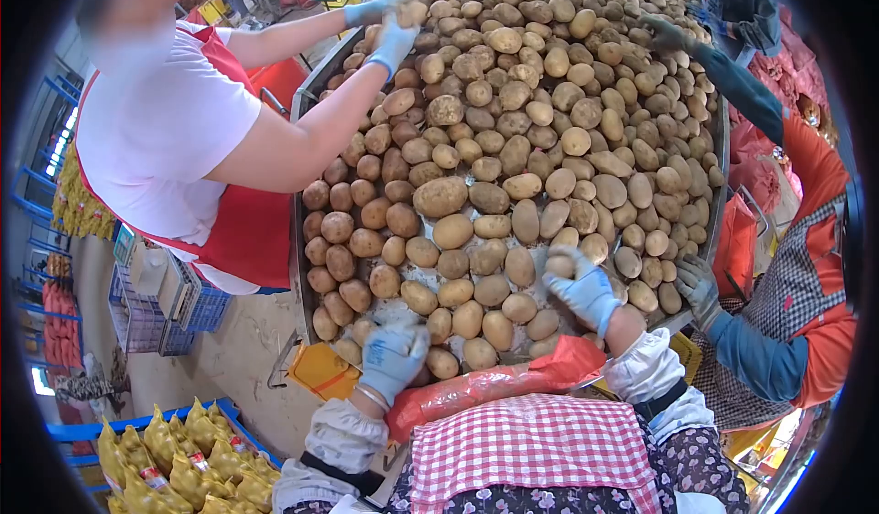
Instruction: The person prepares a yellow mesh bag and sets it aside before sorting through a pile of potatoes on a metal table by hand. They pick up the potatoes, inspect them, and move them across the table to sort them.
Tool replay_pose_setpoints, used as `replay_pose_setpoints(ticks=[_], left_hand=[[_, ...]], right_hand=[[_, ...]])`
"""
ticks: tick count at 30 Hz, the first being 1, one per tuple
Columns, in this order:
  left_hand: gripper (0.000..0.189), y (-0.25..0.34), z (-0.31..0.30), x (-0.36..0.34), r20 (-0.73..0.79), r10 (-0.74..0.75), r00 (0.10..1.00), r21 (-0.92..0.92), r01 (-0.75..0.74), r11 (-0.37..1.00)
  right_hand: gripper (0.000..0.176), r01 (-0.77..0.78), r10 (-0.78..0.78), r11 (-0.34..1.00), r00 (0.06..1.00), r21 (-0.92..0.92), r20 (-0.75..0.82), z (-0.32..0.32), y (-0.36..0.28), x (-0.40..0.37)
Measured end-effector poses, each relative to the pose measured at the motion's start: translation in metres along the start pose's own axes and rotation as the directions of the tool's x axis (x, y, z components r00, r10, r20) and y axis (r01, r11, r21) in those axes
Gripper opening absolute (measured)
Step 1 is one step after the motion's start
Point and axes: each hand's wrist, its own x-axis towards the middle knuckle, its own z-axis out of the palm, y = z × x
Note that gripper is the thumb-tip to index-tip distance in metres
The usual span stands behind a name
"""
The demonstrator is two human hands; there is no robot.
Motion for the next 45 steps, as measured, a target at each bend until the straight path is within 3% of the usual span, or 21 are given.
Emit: replay_pose_setpoints(ticks=[2, 4, 8, 11, 12, 14, 15, 18, 20, 21, 23, 25, 27, 29, 30, 31, 32, 34, 39, 41, 45], left_hand=[[0.044, -0.005, -0.019, 0.019, -0.526, -0.034, 0.850, -0.286, -0.140, 0.948], [0.050, -0.006, -0.033, 0.059, -0.887, 0.130, 0.443, 0.210, 0.138, 0.968], [0.060, -0.025, -0.043, 0.097, -0.776, 0.039, 0.630, 0.250, 0.249, 0.936], [0.057, -0.018, -0.041, 0.083, -0.844, 0.102, 0.527, 0.163, 0.070, 0.984], [0.056, -0.006, -0.032, 0.084, -0.925, 0.129, 0.358, 0.103, -0.091, 0.991], [0.057, 0.048, -0.050, 0.067, -0.742, 0.401, 0.537, 0.147, -0.453, 0.879], [0.056, 0.072, -0.048, 0.068, -0.722, 0.493, 0.485, 0.196, -0.540, 0.818], [0.058, 0.053, -0.060, 0.101, -0.814, 0.300, 0.498, 0.166, -0.296, 0.941], [0.057, -0.009, -0.062, 0.115, -0.903, 0.130, 0.410, 0.220, 0.181, 0.959], [0.060, -0.024, -0.058, 0.108, -0.832, 0.052, 0.552, 0.225, 0.250, 0.942], [0.061, -0.027, -0.030, 0.097, -0.821, 0.109, 0.560, 0.225, 0.141, 0.964], [0.060, -0.010, -0.024, 0.061, -0.638, 0.161, 0.753, 0.264, 0.018, 0.964], [0.046, -0.006, -0.032, 0.049, -0.663, 0.265, 0.700, 0.289, -0.087, 0.953], [0.030, -0.020, -0.056, 0.054, -0.535, 0.142, 0.833, -0.283, -0.335, 0.899], [0.024, -0.020, -0.070, 0.068, -0.772, 0.184, 0.609, -0.050, -0.347, 0.937], [0.019, -0.018, -0.090, 0.084, -0.910, 0.262, 0.320, 0.175, -0.277, 0.945], [0.033, -0.016, -0.110, 0.094, -0.896, 0.172, 0.409, 0.175, -0.032, 0.984], [0.051, -0.068, -0.110, 0.145, -0.862, 0.087, 0.499, 0.233, 0.238, 0.943], [0.061, -0.057, -0.124, 0.149, -0.786, -0.021, 0.617, 0.166, 0.244, 0.955], [0.061, -0.067, -0.113, 0.143, -0.751, 0.140, 0.645, 0.278, 0.117, 0.953], [0.056, 0.000, -0.096, 0.106, -0.895, 0.134, 0.426, -0.106, -0.494, 0.863]], right_hand=[[0.041, 0.136, -0.153, 0.828, 0.988, -0.544, 0.013, 0.015, 0.011, 0.004], [0.038, 0.073, -0.080, 0.906, 0.997, -0.417, 0.000, 0.025, 0.004, 0.008], [0.042, -0.102, 0.062, 0.970, 0.982, 0.222, 0.181, 0.008, 0.009, 0.013], [0.069, -0.265, 0.065, 0.790, 0.933, 0.553, 0.354, -0.007, 0.007, 0.005], [0.074, -0.356, 0.071, 0.627, 0.912, 0.693, 0.404, -0.003, -0.005, 0.004], [0.090, -0.482, 0.055, 0.251, 0.873, 0.840, 0.484, 0.011, -0.002, 0.010], [0.090, -0.486, 0.057, 0.248, 0.871, 0.838, 0.488, 0.016, -0.003, 0.010], [0.087, -0.492, -0.049, 0.016, 0.869, 0.870, 0.492, 0.016, -0.009, 0.009], [0.084, -0.407, -0.070, 0.110, 0.907, 0.907, 0.415, 0.005, 0.014, 0.009], [0.082, -0.315, -0.097, 0.201, 0.936, 0.928, 0.339, 0.002, 0.021, 0.011], [0.072, -0.193, -0.162, 0.356, 0.951, 0.914, 0.264, -0.002, 0.019, 0.011], [0.063, 0.288, -0.269, 0.945, 0.954, 0.157, -0.131, -0.006, 0.049, 0.012], [0.057, 0.389, -0.405, 0.910, 0.908, -0.144, -0.109, -0.006, 0.041, 0.011], [0.053, 0.160, -0.162, 0.986, 0.986, -0.048, -0.041, -0.008, 0.023, 0.003], [0.053, 0.157, -0.159, 0.986, 0.986, -0.048, -0.042, -0.006, 0.012, 0.002], [0.052, 0.079, -0.263, 0.803, 0.936, 0.591, 0.232, -0.003, -0.001, 0.003], [0.052, -0.219, -0.495, 0.310, 0.794, 0.925, 0.354, -0.002, -0.008, 0.003], [0.055, -0.229, -0.472, 0.291, 0.810, 0.929, 0.348, -0.003, -0.007, 0.000], [0.065, -0.312, -0.343, 0.164, 0.872, 0.936, 0.350, -0.016, 0.016, 0.001], [0.065, -0.297, -0.291, 0.199, 0.892, 0.934, 0.346, -0.015, 0.015, 0.002], [0.066, -0.149, -0.068, 0.313, 0.982, 0.938, 0.178, 0.002, 0.003, 0.008]])
